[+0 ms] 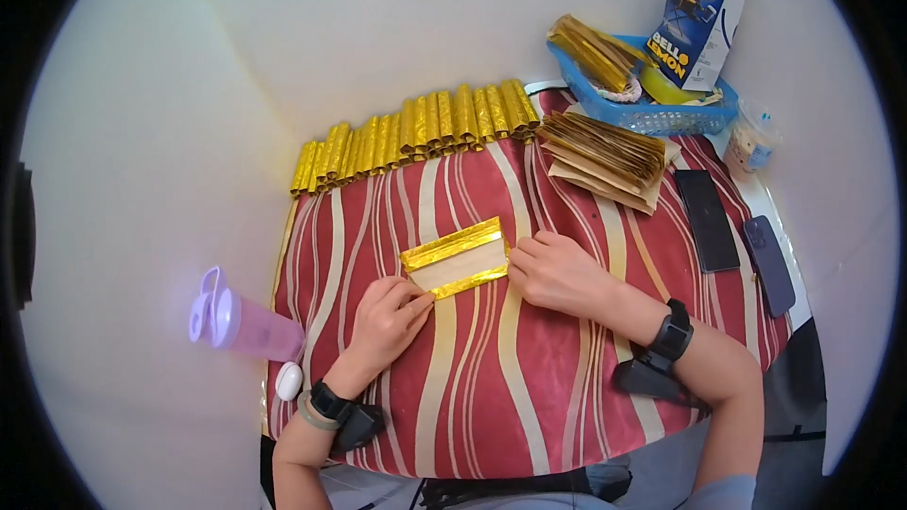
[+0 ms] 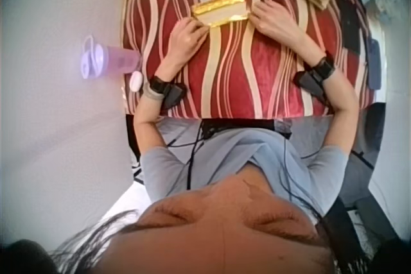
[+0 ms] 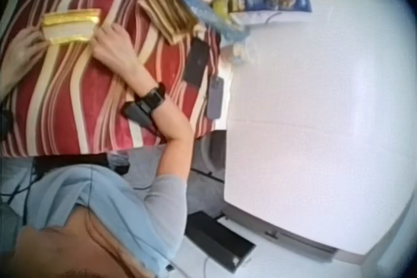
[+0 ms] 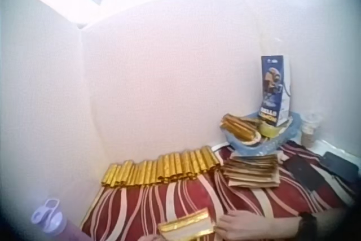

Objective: Folding gold-colored foil sheets into thin rectangular shapes and stacking them.

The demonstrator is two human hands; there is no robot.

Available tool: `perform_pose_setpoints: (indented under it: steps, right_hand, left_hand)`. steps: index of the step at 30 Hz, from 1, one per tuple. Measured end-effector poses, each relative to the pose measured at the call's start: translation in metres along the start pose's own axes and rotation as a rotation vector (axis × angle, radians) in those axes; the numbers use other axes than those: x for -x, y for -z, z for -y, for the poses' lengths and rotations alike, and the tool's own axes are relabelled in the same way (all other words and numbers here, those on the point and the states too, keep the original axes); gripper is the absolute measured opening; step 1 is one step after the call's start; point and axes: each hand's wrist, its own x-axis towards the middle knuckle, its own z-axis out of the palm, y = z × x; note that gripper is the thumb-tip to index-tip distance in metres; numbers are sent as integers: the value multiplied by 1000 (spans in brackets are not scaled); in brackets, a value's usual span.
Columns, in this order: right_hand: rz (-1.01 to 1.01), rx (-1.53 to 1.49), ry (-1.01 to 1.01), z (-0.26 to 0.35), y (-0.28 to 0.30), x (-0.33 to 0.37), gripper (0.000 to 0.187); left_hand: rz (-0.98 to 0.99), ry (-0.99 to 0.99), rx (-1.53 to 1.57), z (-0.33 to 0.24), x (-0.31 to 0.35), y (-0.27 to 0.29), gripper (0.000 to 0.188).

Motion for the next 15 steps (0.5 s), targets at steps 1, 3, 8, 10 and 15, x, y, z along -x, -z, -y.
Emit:
perform_pose_setpoints:
  steps: [1, 3, 8, 10, 15]
  right_hand:
    - [8, 9, -4, 1, 1, -1, 7]
    - [6, 3, -13, 0, -2, -1, 6]
    - [10, -29, -56, -1, -10, 2, 8]
    - [-24, -111, -135, 2, -9, 0, 14]
    - [87, -254, -208, 2, -14, 3, 19]
  left_hand:
    - [3, -6, -1, -1, 1, 0, 18]
    - [82, 156, 92, -5, 6, -1, 17]
    - [66, 247, 201, -5, 3, -2, 15]
    - [33, 241, 212, -4, 2, -2, 15]
    - [28, 187, 179, -1, 1, -2, 13]
